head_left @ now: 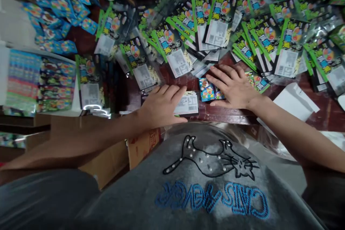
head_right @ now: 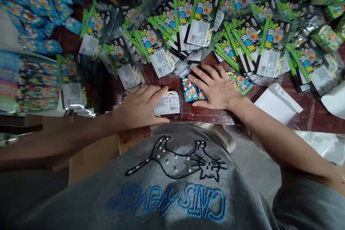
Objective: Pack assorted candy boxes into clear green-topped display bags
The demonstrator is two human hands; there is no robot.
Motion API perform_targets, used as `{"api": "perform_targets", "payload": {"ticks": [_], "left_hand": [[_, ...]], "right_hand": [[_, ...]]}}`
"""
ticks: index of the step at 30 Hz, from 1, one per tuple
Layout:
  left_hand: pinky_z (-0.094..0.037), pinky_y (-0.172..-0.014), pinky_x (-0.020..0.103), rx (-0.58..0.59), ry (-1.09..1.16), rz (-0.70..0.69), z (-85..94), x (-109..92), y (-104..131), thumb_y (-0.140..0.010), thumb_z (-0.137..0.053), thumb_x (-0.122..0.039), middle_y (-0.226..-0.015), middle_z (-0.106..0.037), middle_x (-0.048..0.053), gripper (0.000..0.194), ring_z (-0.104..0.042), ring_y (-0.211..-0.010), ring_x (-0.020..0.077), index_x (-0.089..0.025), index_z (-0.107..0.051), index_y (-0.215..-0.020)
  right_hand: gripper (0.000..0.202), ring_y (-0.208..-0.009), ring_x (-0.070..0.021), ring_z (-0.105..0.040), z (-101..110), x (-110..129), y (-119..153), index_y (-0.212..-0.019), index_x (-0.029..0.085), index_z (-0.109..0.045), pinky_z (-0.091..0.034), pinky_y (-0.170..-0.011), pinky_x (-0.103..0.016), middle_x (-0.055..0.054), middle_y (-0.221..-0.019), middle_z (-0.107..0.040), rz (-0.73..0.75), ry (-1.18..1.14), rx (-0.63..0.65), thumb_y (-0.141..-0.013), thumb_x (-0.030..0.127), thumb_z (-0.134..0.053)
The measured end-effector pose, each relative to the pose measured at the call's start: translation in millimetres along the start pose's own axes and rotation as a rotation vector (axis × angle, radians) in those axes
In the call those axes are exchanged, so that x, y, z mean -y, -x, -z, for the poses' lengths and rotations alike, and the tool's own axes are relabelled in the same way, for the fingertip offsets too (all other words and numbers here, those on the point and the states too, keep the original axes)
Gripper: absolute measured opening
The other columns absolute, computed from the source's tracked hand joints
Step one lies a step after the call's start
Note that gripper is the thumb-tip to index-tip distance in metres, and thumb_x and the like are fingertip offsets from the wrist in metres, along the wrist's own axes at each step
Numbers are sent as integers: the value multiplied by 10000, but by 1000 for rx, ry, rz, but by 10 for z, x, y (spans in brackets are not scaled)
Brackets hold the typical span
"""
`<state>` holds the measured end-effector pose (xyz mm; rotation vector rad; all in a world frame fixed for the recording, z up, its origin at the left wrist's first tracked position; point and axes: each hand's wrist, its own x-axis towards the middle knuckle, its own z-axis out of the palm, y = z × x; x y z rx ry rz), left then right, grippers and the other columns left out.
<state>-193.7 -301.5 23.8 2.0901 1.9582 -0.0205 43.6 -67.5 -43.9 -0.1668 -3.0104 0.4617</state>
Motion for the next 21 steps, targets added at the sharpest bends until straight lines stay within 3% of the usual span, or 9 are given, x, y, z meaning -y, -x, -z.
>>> {"api": "perform_targets", "payload": {"ticks": [4, 7, 10, 13, 16, 21], "left_hand": [[-461, -1122, 561, -12, 127, 170, -344, -9, 224, -758, -866, -705, -1516, -567, 237, 1182, -566, -1331, 445, -128, -365, -1659], [-460, -1123, 555, -88, 194, 246, -475, -58, 310, -788, -882, -595, -1496, -579, 214, 1086, -564, -1321, 424, -144, -388, -1643], [-449, -1130, 540, -205, 215, 248, -497, -107, 323, -823, -864, -529, -1459, -598, 204, 999, -565, -1308, 402, -142, -406, -1623], [-433, -1132, 535, -278, 192, 209, -469, -104, 288, -833, -852, -537, -1467, -592, 208, 1014, -566, -1305, 398, -142, -379, -1638], [-438, -1108, 522, -291, 156, 166, -443, -69, 231, -813, -870, -530, -1453, -606, 214, 1028, -579, -1283, 397, -115, -396, -1625], [-443, -1070, 498, -268, 140, 83, -492, -36, 110, -840, -846, -535, -1424, -636, 210, 956, -588, -1267, 384, -108, -449, -1599]], "right_hand": [[814, -1452, -397, -518, -4, 70, -120, -1630, 228, -461, -223, -1302, -692, -132, -1577, -621, 72, -33, -39, -1003, 746, -503], [823, -1356, -402, -598, 24, 149, -131, -1590, 194, -496, -344, -1239, -681, -170, -1490, -662, -30, -77, -179, -966, 720, -608], [874, -1370, -430, -595, 50, 317, -100, -1619, 203, -456, -442, -1150, -683, -184, -1523, -630, -91, -134, -250, -936, 700, -679], [834, -1364, -398, -612, 50, 510, -43, -1628, 235, -451, -433, -1196, -680, -159, -1519, -646, 6, -186, -208, -954, 663, -692], [814, -1362, -375, -622, 40, 612, 33, -1637, 241, -444, -400, -1249, -692, -156, -1534, -641, 68, -215, -176, -967, 624, -702], [763, -1326, -386, -642, -11, 602, 154, -1582, 152, -510, -435, -1239, -714, -207, -1482, -660, 100, -176, -201, -971, 556, -724]]}}
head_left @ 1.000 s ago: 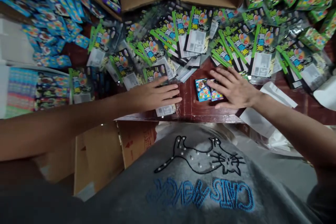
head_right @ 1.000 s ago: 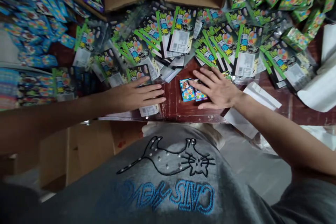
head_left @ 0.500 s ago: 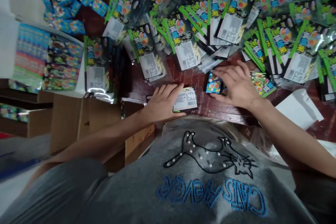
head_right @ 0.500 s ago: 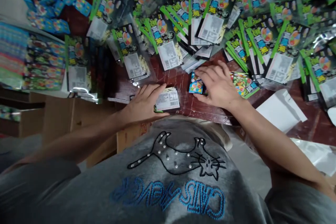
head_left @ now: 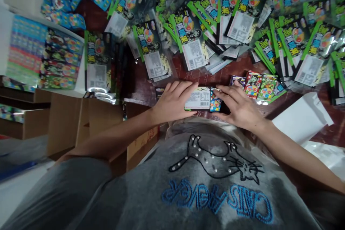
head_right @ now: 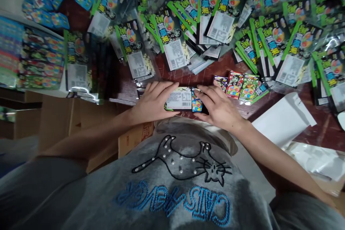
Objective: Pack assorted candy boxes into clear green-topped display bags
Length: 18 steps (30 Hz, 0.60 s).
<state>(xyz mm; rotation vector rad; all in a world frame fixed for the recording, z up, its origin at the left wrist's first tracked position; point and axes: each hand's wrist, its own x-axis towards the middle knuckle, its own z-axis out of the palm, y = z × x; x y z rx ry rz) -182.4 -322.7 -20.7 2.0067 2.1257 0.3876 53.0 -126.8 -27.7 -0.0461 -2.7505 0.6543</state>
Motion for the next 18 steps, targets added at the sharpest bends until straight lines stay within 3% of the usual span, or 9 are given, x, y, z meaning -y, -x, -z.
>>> {"api": "perform_targets", "payload": {"ticks": [5, 8, 13, 15, 18], "left_hand": [[-409, -1109, 515, 26, 56, -95, -148, 56, -54, -859, -806, -595, -1472, -614, 194, 957, -555, -1313, 387, -152, -441, -1624], [-384, -1138, 525, 39, 50, -104, -179, 61, -50, -842, -818, -612, -1488, -603, 197, 1017, -541, -1323, 391, -154, -406, -1651], [-395, -1107, 521, 68, 72, 23, -143, -13, -50, -816, -840, -614, -1495, -592, 190, 1043, -534, -1317, 404, -193, -399, -1663], [-391, -1109, 530, 73, 85, 55, -132, -43, -73, -815, -845, -590, -1498, -586, 188, 1039, -529, -1320, 409, -207, -392, -1668], [-397, -1107, 530, 78, 88, 81, -126, -60, -113, -804, -863, -550, -1498, -580, 185, 1046, -526, -1316, 409, -207, -384, -1669]], "right_hand": [[676, -1406, -381, -611, -119, -2, 13, -1496, 121, -573, -452, -1253, -671, -249, -1483, -621, 3, -42, 74, -997, 565, -674], [816, -1406, -369, -617, -57, -17, 8, -1575, 153, -486, -447, -1266, -646, -233, -1470, -629, -10, -90, 70, -966, 671, -651], [1154, -1553, -529, -402, 379, -268, 159, -1693, 206, -347, -155, -1283, -840, -255, -1698, -420, -204, 195, 35, -814, 886, -658], [1129, -1552, -539, -381, 451, -425, 228, -1698, 215, -348, -193, -1259, -847, -238, -1731, -383, -220, 227, 93, -838, 895, -619], [872, -1481, -439, -472, 361, -604, 263, -1653, 270, -432, -353, -1244, -735, -165, -1649, -520, -165, 130, 126, -954, 765, -598]]}}
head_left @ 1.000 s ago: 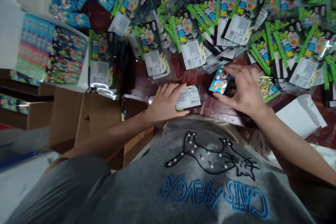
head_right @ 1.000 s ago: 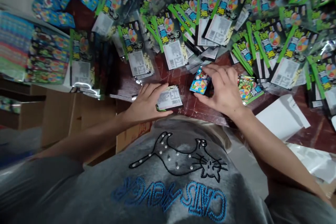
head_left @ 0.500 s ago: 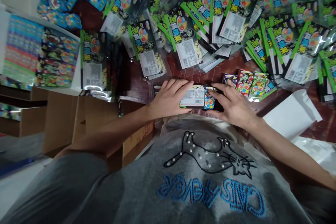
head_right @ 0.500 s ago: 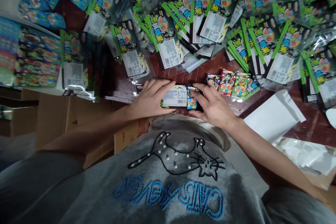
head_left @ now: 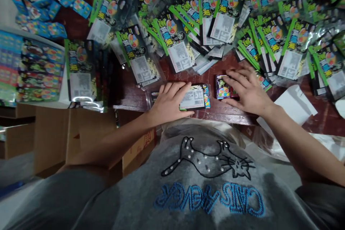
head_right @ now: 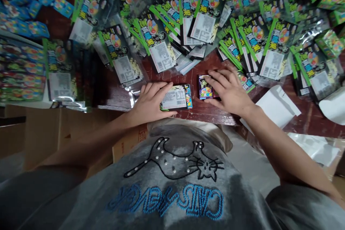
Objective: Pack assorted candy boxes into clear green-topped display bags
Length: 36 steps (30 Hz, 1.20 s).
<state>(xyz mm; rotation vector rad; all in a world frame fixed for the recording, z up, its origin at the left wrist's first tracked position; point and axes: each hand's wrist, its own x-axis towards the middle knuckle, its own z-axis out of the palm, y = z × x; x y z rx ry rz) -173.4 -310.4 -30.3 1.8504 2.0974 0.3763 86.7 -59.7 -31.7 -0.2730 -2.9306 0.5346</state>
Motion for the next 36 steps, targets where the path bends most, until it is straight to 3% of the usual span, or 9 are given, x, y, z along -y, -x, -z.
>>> {"api": "perform_targets", "payload": {"ticks": [3, 9, 14, 22, 25, 29, 31, 33, 36], "left_hand": [[-393, -1122, 542, 1, 4, 32, 8, 22, -17, -787, -882, -546, -1510, -564, 192, 1074, -519, -1327, 419, -205, -377, -1672], [-381, -1160, 553, 11, 48, 45, 28, 44, -45, -736, -921, -522, -1503, -559, 188, 1109, -519, -1337, 412, -184, -397, -1653], [-387, -1164, 541, 19, 62, 17, 0, -76, -120, -770, -895, -512, -1517, -569, 185, 1046, -519, -1351, 399, -181, -415, -1638], [-397, -1112, 531, -22, 5, 73, -44, -161, -148, -817, -865, -515, -1519, -567, 196, 1018, -525, -1331, 403, -178, -395, -1655], [-401, -1103, 530, 10, 17, 2, -50, -163, -166, -802, -868, -548, -1484, -585, 196, 1040, -529, -1310, 407, -177, -405, -1657], [-408, -1098, 532, 4, -7, -3, -33, -129, -164, -826, -840, -570, -1482, -584, 207, 1017, -526, -1311, 408, -155, -412, -1649], [-409, -1096, 531, 6, -19, 6, -19, -109, -157, -816, -848, -567, -1486, -583, 195, 1026, -526, -1304, 404, -178, -403, -1655], [-408, -1095, 531, 7, -25, 5, -13, -104, -161, -813, -850, -565, -1488, -580, 183, 1023, -524, -1297, 402, -199, -401, -1657], [-407, -1096, 529, 14, -33, -2, -25, -125, -196, -816, -849, -546, -1494, -575, 186, 1001, -523, -1293, 402, -189, -417, -1646]], "right_hand": [[739, -1386, -386, -539, -121, -17, -63, -1552, 281, -566, -391, -1224, -689, -140, -1526, -620, 39, -128, -24, -949, 694, -673], [718, -1311, -353, -600, -109, 53, -212, -1465, 321, -649, -158, -1302, -765, -90, -1440, -686, 143, -261, 38, -887, 740, -723], [706, -1359, -366, -565, -194, 110, -320, -1493, 327, -616, -139, -1317, -760, -85, -1478, -662, 94, -177, 1, -918, 730, -688], [671, -1282, -372, -620, -240, 366, -156, -1503, 273, -603, -152, -1320, -780, -119, -1453, -673, -12, -107, -81, -955, 653, -678], [702, -1327, -356, -631, -199, 390, -174, -1590, 294, -523, -85, -1343, -762, -110, -1517, -656, 68, -155, -5, -993, 646, -631], [1093, -1509, -425, -510, -25, 266, -149, -1751, 263, -208, -25, -1326, -787, -191, -1728, -431, 98, -207, 76, -908, 830, -609], [1205, -1572, -475, -411, 68, 153, -88, -1759, 252, -174, -26, -1305, -812, -213, -1760, -362, 59, -166, 69, -843, 892, -624], [1135, -1557, -480, -420, 110, 50, -27, -1740, 258, -254, -23, -1296, -816, -197, -1697, -471, 47, -112, 77, -858, 845, -660], [869, -1476, -431, -517, 64, -26, -5, -1663, 259, -429, -63, -1303, -788, -153, -1528, -653, 74, -96, 100, -938, 662, -690]]}}
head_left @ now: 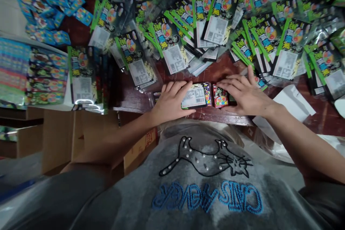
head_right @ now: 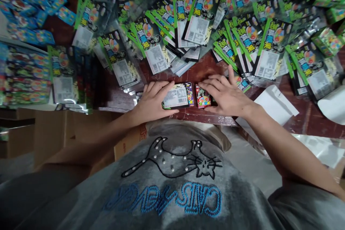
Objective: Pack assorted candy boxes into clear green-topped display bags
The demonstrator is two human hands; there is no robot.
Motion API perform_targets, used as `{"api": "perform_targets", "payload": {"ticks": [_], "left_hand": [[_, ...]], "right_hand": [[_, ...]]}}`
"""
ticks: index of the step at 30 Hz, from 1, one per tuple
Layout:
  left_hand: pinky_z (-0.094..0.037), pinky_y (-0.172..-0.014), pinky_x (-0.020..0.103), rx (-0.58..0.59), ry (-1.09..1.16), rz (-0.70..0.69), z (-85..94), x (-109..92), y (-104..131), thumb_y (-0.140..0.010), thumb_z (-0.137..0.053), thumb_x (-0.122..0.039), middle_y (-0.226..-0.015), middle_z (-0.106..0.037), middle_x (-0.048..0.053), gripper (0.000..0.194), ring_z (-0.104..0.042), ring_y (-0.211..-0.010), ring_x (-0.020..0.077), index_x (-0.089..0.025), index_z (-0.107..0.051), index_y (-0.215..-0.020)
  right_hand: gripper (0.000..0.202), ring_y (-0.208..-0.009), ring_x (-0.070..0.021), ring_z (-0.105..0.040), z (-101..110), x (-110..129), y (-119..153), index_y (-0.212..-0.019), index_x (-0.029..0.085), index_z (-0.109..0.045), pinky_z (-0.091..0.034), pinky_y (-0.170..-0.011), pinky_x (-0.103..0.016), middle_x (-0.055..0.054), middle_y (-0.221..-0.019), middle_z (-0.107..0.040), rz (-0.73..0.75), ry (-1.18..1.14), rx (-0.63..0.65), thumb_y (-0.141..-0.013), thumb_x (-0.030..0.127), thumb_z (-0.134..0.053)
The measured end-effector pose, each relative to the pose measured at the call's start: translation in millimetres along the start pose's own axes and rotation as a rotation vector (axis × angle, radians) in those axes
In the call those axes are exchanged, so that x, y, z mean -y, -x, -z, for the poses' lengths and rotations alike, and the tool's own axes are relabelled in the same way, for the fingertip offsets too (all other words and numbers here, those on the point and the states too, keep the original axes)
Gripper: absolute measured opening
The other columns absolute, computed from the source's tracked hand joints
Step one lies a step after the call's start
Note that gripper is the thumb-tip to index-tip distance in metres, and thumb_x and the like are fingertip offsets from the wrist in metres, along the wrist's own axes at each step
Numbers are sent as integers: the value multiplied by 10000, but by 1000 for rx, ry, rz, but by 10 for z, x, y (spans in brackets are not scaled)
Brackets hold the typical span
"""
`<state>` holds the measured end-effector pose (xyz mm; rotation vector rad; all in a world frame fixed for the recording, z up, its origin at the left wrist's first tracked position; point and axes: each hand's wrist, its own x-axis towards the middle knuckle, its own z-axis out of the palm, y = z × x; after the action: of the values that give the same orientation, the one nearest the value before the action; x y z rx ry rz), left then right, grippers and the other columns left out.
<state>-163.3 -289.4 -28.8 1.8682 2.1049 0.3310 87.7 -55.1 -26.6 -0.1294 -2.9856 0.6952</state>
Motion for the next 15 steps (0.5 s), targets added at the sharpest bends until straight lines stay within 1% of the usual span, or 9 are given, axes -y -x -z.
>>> {"api": "perform_targets", "payload": {"ticks": [2, 4, 7, 11, 15], "left_hand": [[-400, -1108, 541, 7, 5, 3, -15, -22, -32, -802, -862, -545, -1501, -571, 192, 1014, -516, -1306, 410, -181, -424, -1641], [-393, -1123, 552, 17, 28, -3, -25, -39, -56, -782, -878, -560, -1509, -569, 190, 1042, -507, -1326, 416, -186, -424, -1642], [-388, -1155, 544, 20, 77, -15, -17, -54, -66, -766, -896, -552, -1525, -564, 176, 1064, -510, -1353, 398, -199, -416, -1647], [-371, -1205, 540, -3, 129, -29, 18, -66, -51, -763, -903, -520, -1548, -547, 158, 1058, -507, -1389, 374, -208, -411, -1647], [-386, -1197, 545, 0, 127, -51, 42, -85, -56, -750, -912, -509, -1522, -566, 155, 1050, -519, -1372, 378, -208, -431, -1634]], "right_hand": [[758, -1432, -403, -560, -47, -8, -39, -1599, 259, -520, -127, -1300, -766, -142, -1478, -688, -1, -39, -22, -950, 614, -687], [731, -1403, -385, -586, -64, 5, -92, -1548, 275, -577, -206, -1287, -741, -128, -1462, -701, -2, -98, -37, -934, 652, -695], [712, -1382, -366, -609, -19, 35, -145, -1500, 295, -629, -297, -1261, -699, -105, -1470, -706, 33, -172, -38, -912, 686, -721], [696, -1330, -366, -641, 51, 68, -167, -1507, 294, -638, -289, -1264, -713, -108, -1498, -691, 62, -197, -21, -915, 644, -741], [670, -1358, -368, -623, 86, 63, -186, -1532, 288, -620, -325, -1255, -716, -115, -1533, -662, 77, -166, 19, -961, 633, -688]]}}
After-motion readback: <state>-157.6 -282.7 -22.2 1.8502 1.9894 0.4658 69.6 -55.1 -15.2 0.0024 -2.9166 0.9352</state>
